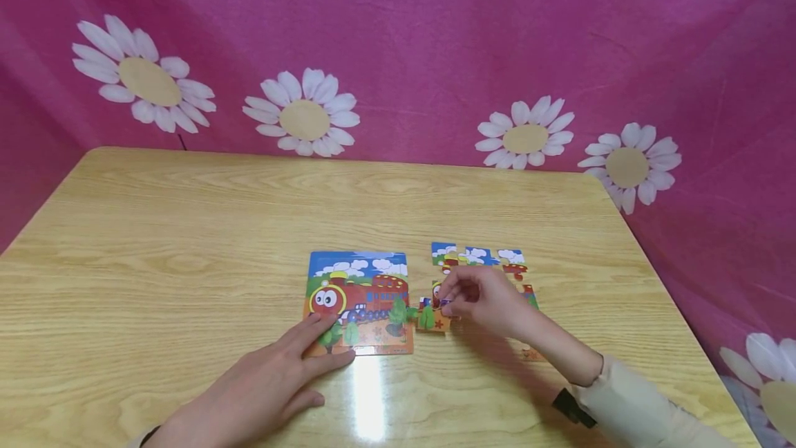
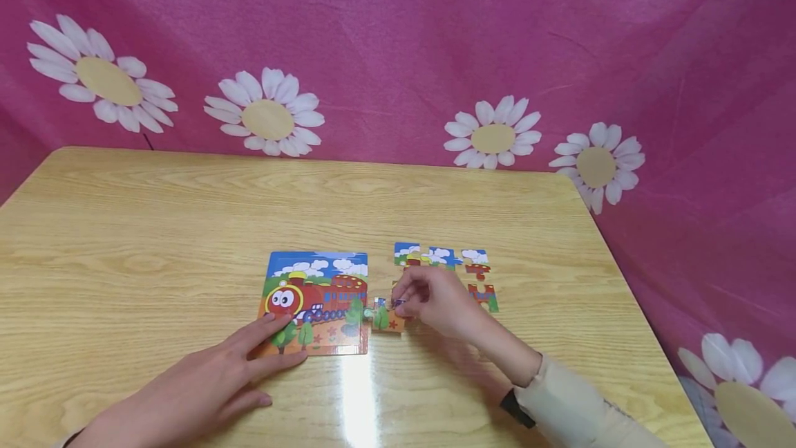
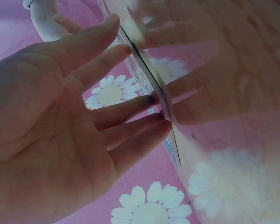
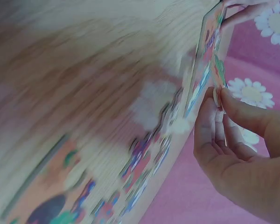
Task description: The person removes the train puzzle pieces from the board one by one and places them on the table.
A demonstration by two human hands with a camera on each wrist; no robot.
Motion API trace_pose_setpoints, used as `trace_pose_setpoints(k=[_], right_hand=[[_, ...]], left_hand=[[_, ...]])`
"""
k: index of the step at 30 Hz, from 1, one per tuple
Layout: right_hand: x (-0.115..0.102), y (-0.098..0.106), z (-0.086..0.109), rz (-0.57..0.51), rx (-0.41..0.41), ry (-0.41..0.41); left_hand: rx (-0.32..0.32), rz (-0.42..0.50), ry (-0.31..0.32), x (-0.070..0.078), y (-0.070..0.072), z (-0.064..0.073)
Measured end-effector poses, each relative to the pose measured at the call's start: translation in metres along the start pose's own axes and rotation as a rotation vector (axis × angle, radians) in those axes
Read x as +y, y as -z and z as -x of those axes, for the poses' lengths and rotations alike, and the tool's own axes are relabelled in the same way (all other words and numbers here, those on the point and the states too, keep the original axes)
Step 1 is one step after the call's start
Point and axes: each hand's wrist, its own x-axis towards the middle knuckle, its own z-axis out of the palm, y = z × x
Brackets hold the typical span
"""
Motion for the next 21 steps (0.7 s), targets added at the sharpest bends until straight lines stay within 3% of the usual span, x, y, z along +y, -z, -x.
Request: trace_pose_setpoints(k=[9, 21], right_hand=[[0.016, 0.018, 0.020, 0.014, 0.034, 0.008], [0.034, 0.029, 0.041, 0.222, 0.094, -0.051]], left_hand=[[0.001, -0.007, -0.005, 0.001, 0.000, 0.000], [0.002, -0.008, -0.003, -0.001, -0.001, 0.000]])
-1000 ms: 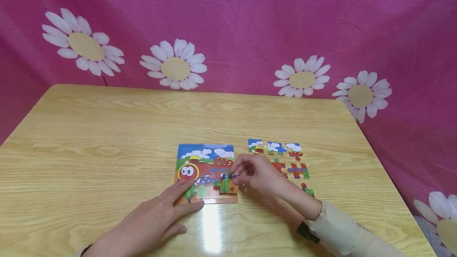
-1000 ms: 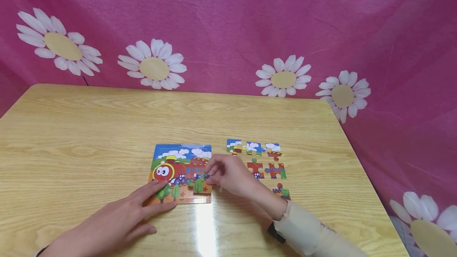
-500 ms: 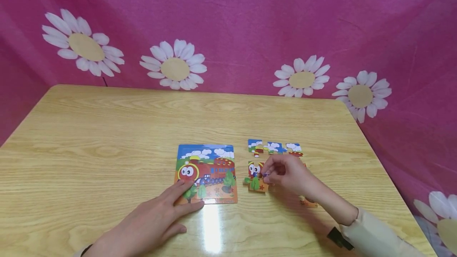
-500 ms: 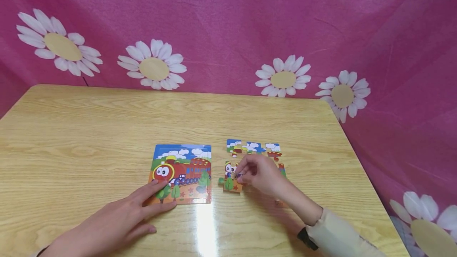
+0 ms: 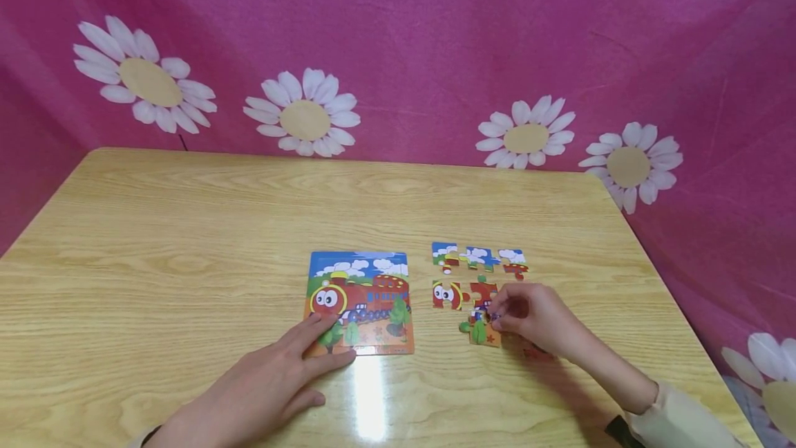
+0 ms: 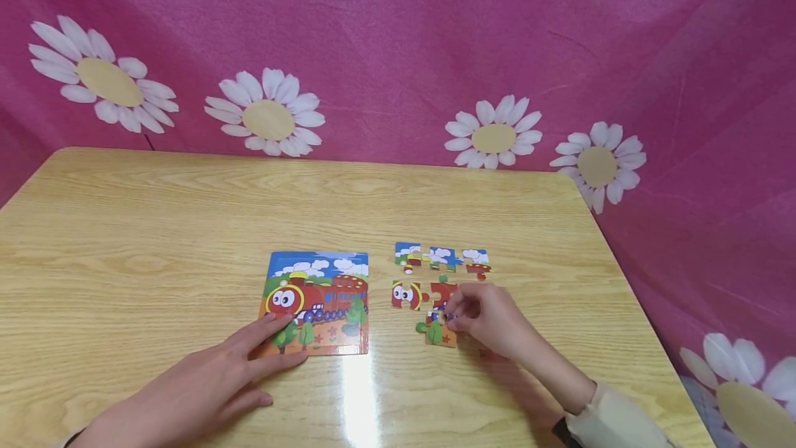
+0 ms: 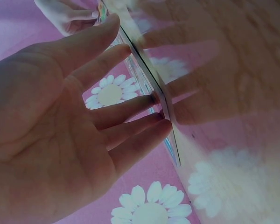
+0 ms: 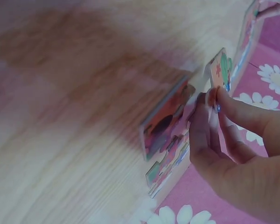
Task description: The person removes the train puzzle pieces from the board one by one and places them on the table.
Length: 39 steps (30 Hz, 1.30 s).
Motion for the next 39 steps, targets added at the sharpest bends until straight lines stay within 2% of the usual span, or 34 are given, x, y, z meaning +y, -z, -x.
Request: trace_pose_setpoints(k=[4, 11, 22, 25, 31, 35, 39], right_hand=[[0.003, -0.001, 0.007, 0.066, 0.027, 0.007], [0.003, -0.006, 0.016, 0.118, 0.088, 0.004], [-0.003, -0.007, 0.013, 0.138, 0.109, 0.035], [-0.012, -0.010, 0.007, 0.111, 0.097, 0.045], [-0.033, -0.021, -0.011, -0.007, 0.015, 0.071], [-0.047, -0.033, -0.026, -0.089, -0.039, 0.134], [-0.062, -0.050, -0.044, -0.152, -0.085, 0.156]], left_hand=[[-0.013, 0.007, 0.008, 0.001, 0.001, -0.001], [-0.020, 0.018, 0.007, 0.001, 0.002, -0.003], [-0.012, -0.013, -0.016, 0.001, 0.003, -0.004], [-0.005, -0.019, -0.017, 0.001, 0.003, -0.003], [0.015, -0.026, -0.035, 0.000, 0.004, -0.002], [0.003, -0.017, -0.020, 0.001, 0.005, -0.001], [-0.003, -0.022, 0.003, -0.001, 0.007, 0.001]])
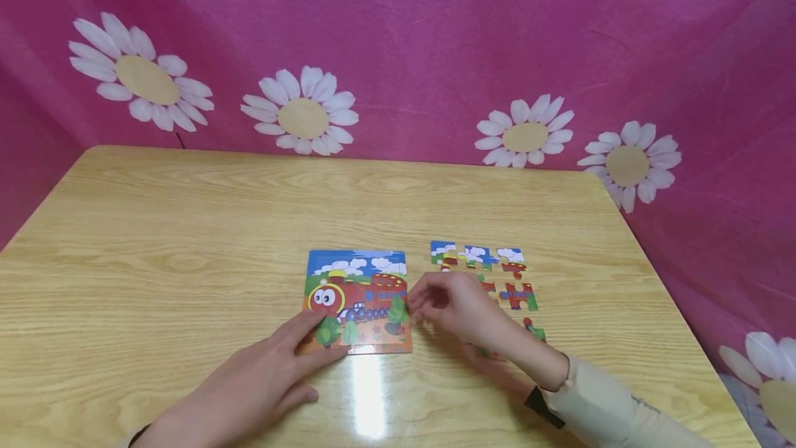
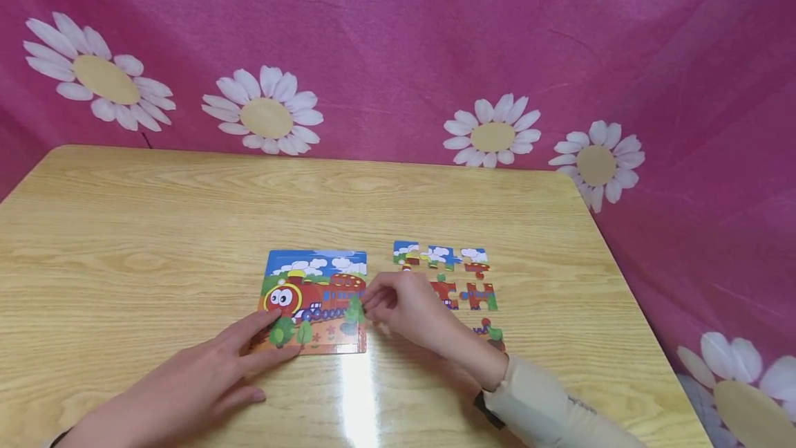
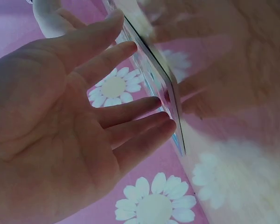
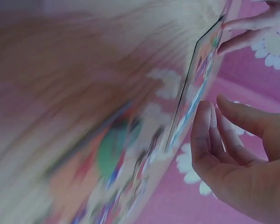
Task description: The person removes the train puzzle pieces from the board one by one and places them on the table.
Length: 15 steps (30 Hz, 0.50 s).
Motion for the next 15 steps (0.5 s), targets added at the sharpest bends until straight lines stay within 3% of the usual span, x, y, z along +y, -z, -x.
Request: trace_pose_setpoints(k=[10, 15], right_hand=[[-0.023, -0.040, -0.040, -0.073, -0.127, -0.016], [-0.033, -0.052, -0.052, -0.062, -0.136, -0.031]], left_hand=[[-0.014, 0.020, 0.068, -0.008, 0.001, 0.009], [-0.035, 0.034, 0.083, -0.008, 0.000, 0.012]])
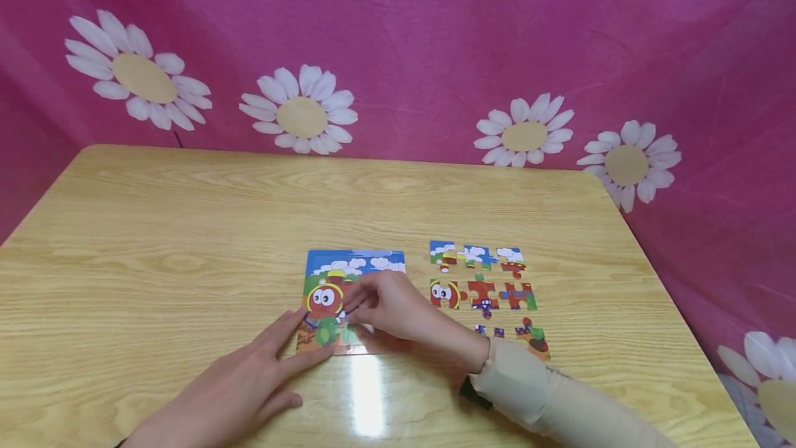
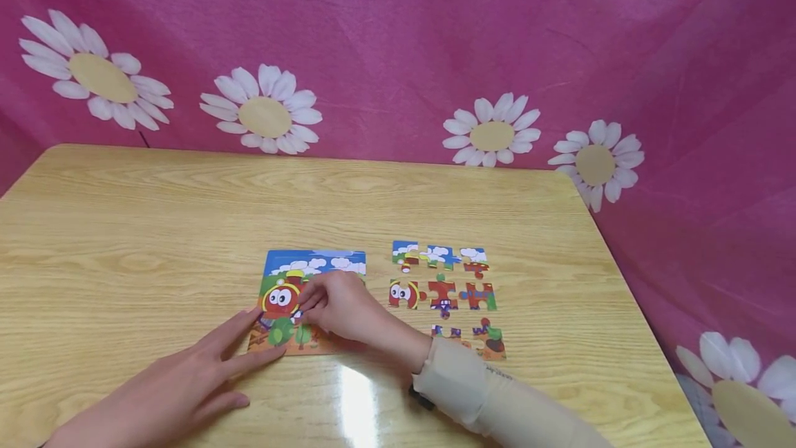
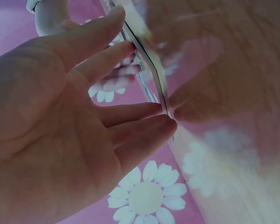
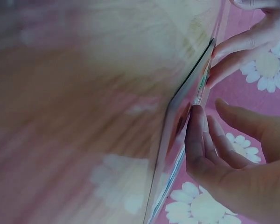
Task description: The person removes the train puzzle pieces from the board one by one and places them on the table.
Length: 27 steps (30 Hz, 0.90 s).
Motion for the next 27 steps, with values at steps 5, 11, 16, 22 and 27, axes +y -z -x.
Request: trace_pose_setpoints(k=[5, 11, 16, 22, 27], right_hand=[[-0.005, -0.006, -0.006, 0.028, 0.016, -0.009], [-0.005, -0.007, -0.009, -0.014, 0.020, -0.035], [-0.006, -0.010, -0.011, -0.043, 0.051, -0.039], [-0.008, -0.014, -0.014, -0.011, 0.067, 0.005], [-0.010, -0.014, -0.014, -0.020, 0.050, 0.009]], left_hand=[[-0.024, 0.007, 0.013, -0.001, -0.001, 0.000], [-0.019, 0.006, 0.017, -0.001, -0.002, 0.001], [0.007, -0.006, 0.003, -0.001, -0.003, 0.002], [0.022, -0.007, -0.005, -0.001, -0.003, 0.002], [0.038, -0.004, -0.012, -0.001, -0.003, 0.002]])
